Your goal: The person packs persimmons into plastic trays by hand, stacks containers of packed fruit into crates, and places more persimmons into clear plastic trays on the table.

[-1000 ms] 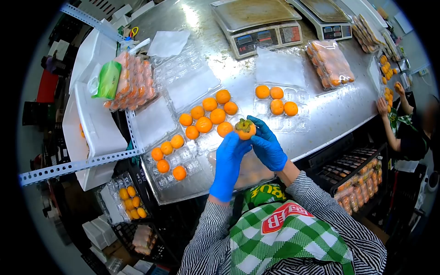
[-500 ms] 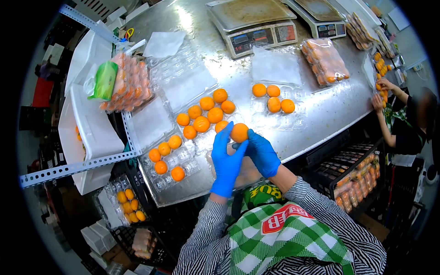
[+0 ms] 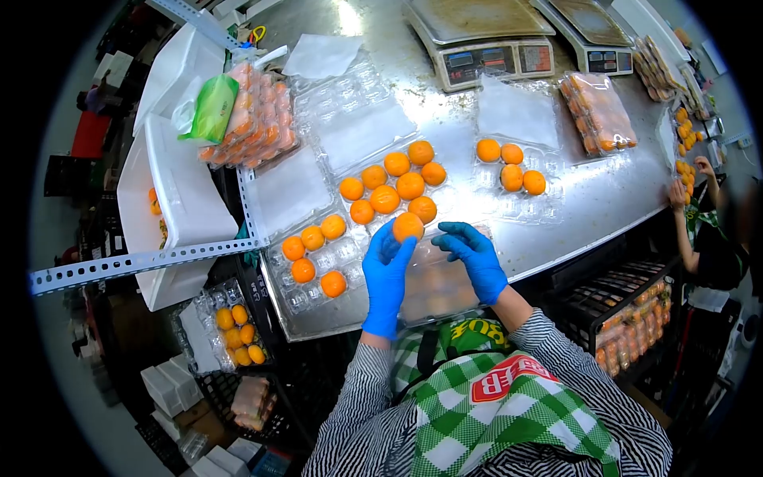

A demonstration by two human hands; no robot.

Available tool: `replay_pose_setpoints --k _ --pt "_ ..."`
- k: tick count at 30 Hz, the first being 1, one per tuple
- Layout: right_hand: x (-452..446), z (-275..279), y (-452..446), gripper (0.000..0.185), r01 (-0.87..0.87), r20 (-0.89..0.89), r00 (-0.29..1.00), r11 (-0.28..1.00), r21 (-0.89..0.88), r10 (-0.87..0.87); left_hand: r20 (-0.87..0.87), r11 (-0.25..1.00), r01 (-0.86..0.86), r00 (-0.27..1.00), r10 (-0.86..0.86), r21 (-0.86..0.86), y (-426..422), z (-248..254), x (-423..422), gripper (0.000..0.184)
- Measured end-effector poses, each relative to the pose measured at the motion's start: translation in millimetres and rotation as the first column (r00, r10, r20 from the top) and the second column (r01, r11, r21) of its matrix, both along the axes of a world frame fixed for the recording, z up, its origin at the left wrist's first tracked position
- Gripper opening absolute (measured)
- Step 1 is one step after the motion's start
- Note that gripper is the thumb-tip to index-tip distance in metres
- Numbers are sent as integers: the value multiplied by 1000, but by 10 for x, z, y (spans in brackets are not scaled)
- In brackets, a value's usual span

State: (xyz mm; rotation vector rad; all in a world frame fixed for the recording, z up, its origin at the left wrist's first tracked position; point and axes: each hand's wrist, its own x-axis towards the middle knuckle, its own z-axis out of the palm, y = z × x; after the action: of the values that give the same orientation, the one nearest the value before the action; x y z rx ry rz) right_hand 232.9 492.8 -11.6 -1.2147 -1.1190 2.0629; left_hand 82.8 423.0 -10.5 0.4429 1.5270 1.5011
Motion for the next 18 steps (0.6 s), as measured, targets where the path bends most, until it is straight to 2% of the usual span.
replay_pose_setpoints --k 3,6,9,12,18 --pt "-140 -8 -36 43 -2 -95 995 1000 23 4 -13 997 53 999 -53 53 -67 -38 9 51" --pt "-270 41 -25 45 -44 -76 996 996 77 49 -111 983 163 982 -153 87 -103 -60 31 51" --pt "-346 76 -26 39 51 -103 994 993 103 -40 -73 986 113 992 -105 122 -100 -85 54 53" --pt "-310 -6 56 32 69 -130 989 998 2 -68 -70 981 138 989 -129 136 -95 -63 25 53" --pt "-314 -14 70 30 99 -80 992 995 -5 -99 -36 981 145 989 -142 127 -53 -103 41 55"
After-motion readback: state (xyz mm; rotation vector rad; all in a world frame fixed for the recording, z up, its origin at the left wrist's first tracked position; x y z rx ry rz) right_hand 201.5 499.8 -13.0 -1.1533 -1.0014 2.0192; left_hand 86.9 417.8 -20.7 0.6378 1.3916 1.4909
